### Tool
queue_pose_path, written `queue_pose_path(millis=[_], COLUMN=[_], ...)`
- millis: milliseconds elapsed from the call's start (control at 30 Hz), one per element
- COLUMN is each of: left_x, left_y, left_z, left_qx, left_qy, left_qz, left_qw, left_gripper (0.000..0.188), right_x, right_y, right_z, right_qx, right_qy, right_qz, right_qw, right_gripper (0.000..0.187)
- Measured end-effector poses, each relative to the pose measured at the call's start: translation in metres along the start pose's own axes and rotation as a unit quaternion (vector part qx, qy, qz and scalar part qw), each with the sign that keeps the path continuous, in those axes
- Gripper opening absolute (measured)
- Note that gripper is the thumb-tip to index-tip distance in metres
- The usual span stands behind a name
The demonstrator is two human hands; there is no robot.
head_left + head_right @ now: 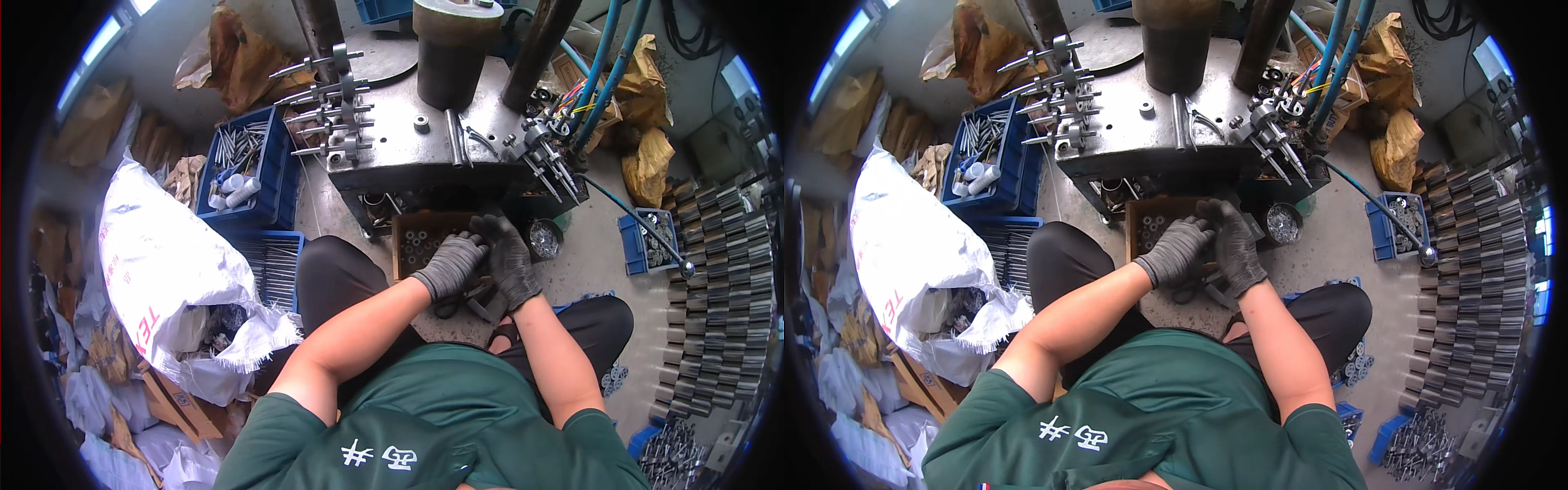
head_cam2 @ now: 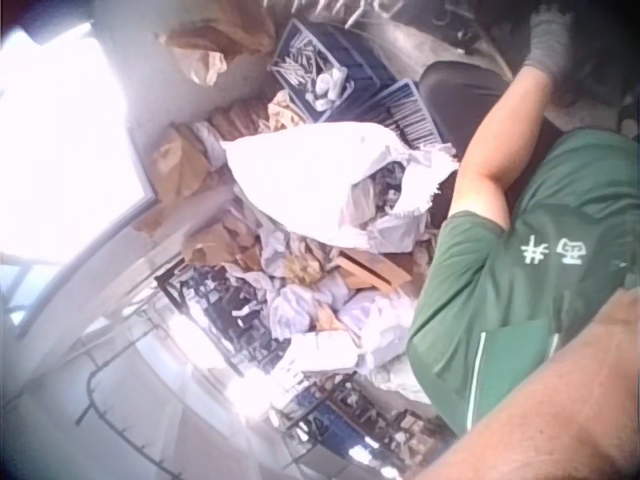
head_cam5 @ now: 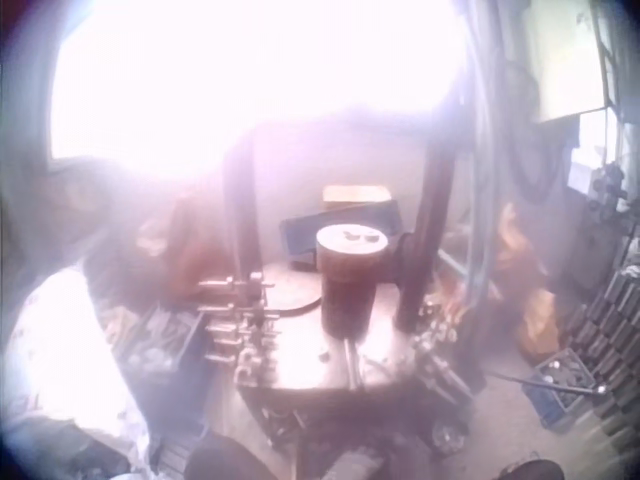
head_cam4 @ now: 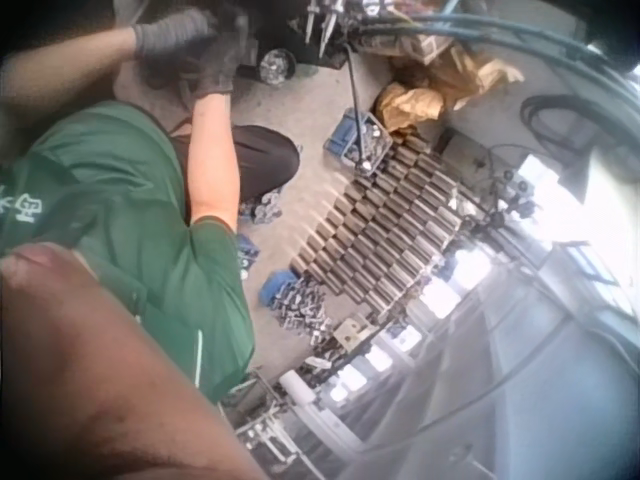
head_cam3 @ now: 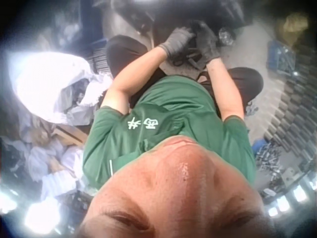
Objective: Operating a press machine to assemble or process metal components.
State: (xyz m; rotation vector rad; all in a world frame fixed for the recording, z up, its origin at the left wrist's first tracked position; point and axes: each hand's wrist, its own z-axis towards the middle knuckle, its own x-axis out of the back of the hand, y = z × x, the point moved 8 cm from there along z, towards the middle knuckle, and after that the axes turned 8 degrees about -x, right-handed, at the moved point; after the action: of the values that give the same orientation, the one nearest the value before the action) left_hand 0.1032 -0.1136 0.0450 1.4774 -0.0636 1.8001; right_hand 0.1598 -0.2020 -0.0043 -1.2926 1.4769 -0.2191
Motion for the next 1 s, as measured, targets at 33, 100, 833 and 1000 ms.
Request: queue_pose_path(millis=[33, 100, 833, 1000], left_x=[-0.013, -0.021, 0.002, 0.014], left_y=[-0.004, -0.005, -0.03, -0.019], left_z=[-0.001, -0.002, -0.025, -0.021], left_qx=[0.041, 0.117, 0.174, 0.146], left_qy=[-0.03, -0.053, 0.06, -0.022], left_qz=[0.02, 0.026, -0.536, -0.456], left_qw=[0.998, 0.991, 0.824, 0.877], left_gripper=[0.046, 0.047, 0.039, 0.033], right_x=[0.001, 0.009, -0.001, -0.017], right_y=[0.003, 0.002, 0.014, 0.015], right_z=[0.003, 0.0, -0.028, -0.053], right_qx=[0.003, 0.036, 0.007, -0.107], right_qy=[-0.001, 0.088, -0.117, -0.172], right_qz=[0.0, -0.11, -0.564, -0.604], right_qw=[1.0, 0.989, 0.817, 0.771], right_gripper=[0.046, 0.024, 0.034, 0.038])
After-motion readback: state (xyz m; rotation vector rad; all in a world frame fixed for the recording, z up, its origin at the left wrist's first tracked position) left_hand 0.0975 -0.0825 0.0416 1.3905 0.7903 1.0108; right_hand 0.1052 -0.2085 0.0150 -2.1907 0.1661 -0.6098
